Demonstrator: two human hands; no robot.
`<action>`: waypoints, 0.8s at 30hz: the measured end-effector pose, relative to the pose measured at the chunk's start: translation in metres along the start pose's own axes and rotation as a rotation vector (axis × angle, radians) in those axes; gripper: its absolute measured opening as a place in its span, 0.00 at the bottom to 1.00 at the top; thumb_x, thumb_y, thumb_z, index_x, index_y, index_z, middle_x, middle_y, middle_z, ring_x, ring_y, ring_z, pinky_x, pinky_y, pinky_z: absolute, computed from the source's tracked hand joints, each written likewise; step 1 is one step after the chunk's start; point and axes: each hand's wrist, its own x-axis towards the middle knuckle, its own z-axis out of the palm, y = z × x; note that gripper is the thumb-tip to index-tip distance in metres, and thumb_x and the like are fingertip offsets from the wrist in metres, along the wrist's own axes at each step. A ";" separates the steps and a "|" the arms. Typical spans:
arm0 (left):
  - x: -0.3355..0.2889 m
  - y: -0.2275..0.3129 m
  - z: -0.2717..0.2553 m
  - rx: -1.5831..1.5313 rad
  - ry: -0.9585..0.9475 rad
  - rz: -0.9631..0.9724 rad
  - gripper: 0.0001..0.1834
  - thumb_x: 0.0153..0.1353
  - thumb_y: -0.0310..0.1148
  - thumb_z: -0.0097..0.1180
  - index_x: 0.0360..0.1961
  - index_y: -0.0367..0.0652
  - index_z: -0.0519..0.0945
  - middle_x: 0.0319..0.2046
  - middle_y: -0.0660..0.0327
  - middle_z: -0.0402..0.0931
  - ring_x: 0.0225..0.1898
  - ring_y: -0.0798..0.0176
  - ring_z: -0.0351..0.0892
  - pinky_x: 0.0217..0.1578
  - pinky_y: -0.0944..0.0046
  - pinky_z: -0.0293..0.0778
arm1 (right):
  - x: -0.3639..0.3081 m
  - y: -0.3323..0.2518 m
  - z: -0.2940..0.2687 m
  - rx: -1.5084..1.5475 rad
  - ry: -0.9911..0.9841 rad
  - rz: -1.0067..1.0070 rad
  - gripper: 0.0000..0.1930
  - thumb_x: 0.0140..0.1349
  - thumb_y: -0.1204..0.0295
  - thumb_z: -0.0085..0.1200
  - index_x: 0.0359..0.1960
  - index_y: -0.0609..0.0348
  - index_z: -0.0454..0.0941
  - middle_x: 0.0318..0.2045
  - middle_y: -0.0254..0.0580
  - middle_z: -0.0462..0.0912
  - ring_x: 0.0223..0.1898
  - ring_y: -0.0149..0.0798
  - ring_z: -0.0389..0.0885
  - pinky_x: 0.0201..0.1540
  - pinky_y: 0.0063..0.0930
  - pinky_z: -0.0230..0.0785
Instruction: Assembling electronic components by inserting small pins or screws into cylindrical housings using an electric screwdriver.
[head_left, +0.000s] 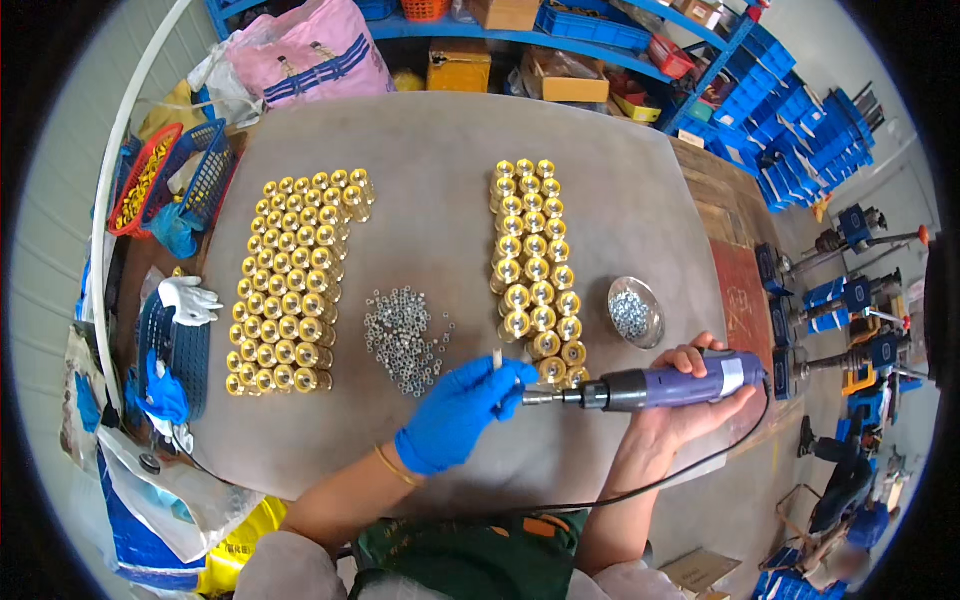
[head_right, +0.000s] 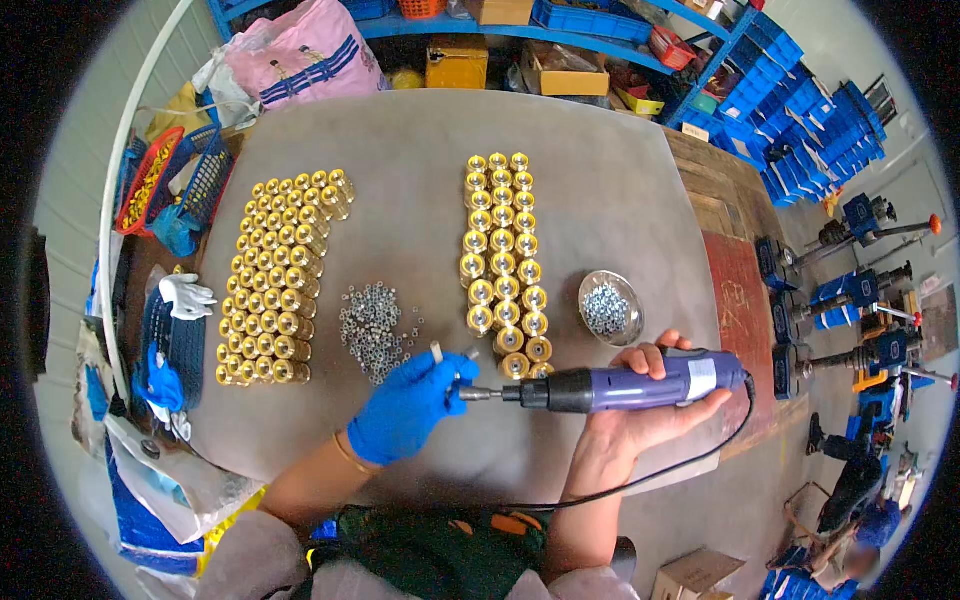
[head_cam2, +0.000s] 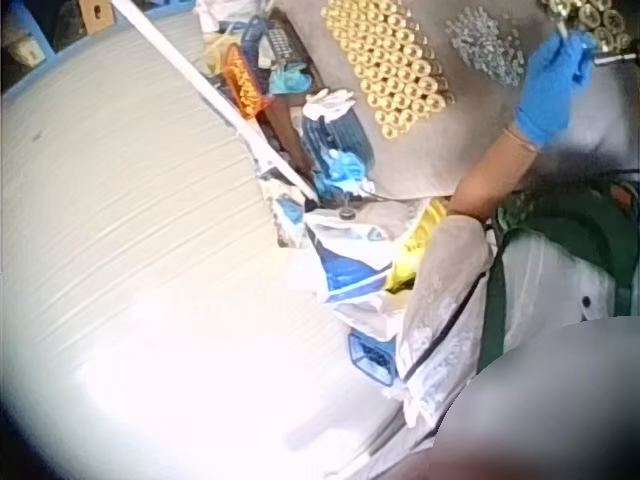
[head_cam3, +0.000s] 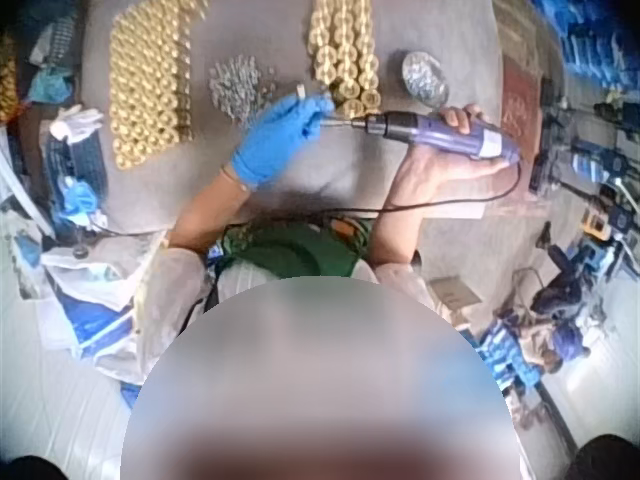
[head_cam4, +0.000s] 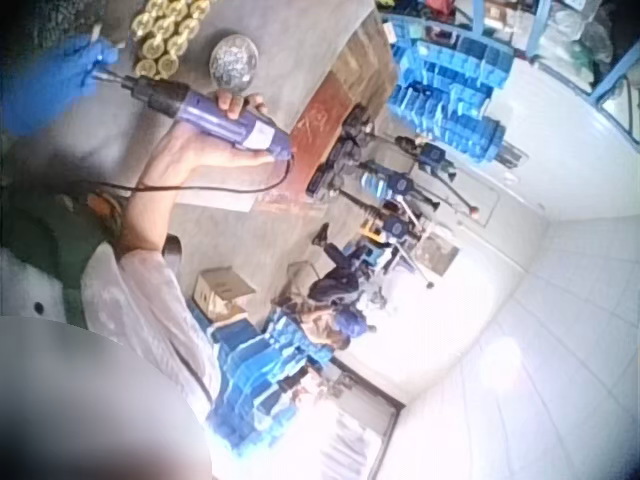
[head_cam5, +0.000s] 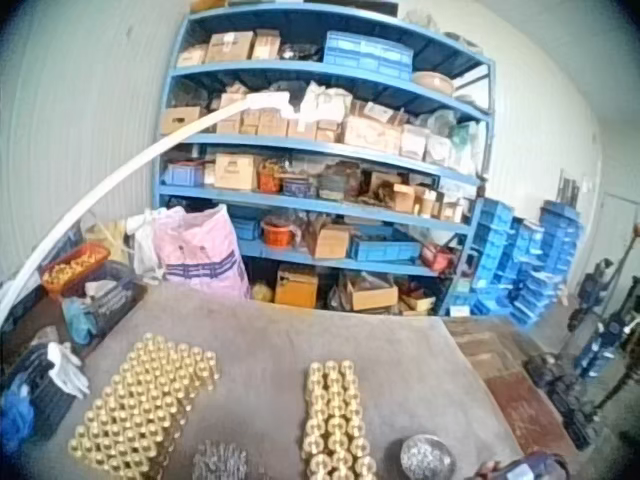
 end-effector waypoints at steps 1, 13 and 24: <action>-0.008 -0.003 0.008 -0.213 0.052 -0.048 0.15 0.64 0.36 0.42 0.43 0.36 0.74 0.29 0.67 0.69 0.26 0.75 0.61 0.27 0.74 0.63 | -0.001 0.002 0.000 -0.003 -0.002 0.003 0.28 0.50 0.45 0.51 0.35 0.62 0.68 0.33 0.43 0.72 0.20 0.29 0.69 0.25 0.21 0.68; -0.027 -0.021 0.017 -0.562 -0.034 -0.096 0.15 0.63 0.34 0.43 0.48 0.40 0.70 0.26 0.67 0.64 0.28 0.72 0.61 0.27 0.71 0.59 | -0.009 0.000 -0.006 -0.009 0.124 0.008 0.27 0.51 0.44 0.49 0.31 0.61 0.67 0.30 0.41 0.71 0.20 0.30 0.69 0.24 0.20 0.67; -0.024 -0.010 0.009 -0.623 -0.201 -0.247 0.17 0.61 0.35 0.46 0.50 0.42 0.69 0.28 0.68 0.63 0.26 0.73 0.61 0.27 0.72 0.60 | -0.008 0.008 -0.020 0.115 0.174 0.115 0.27 0.50 0.45 0.51 0.31 0.60 0.67 0.28 0.40 0.71 0.20 0.30 0.69 0.24 0.20 0.67</action>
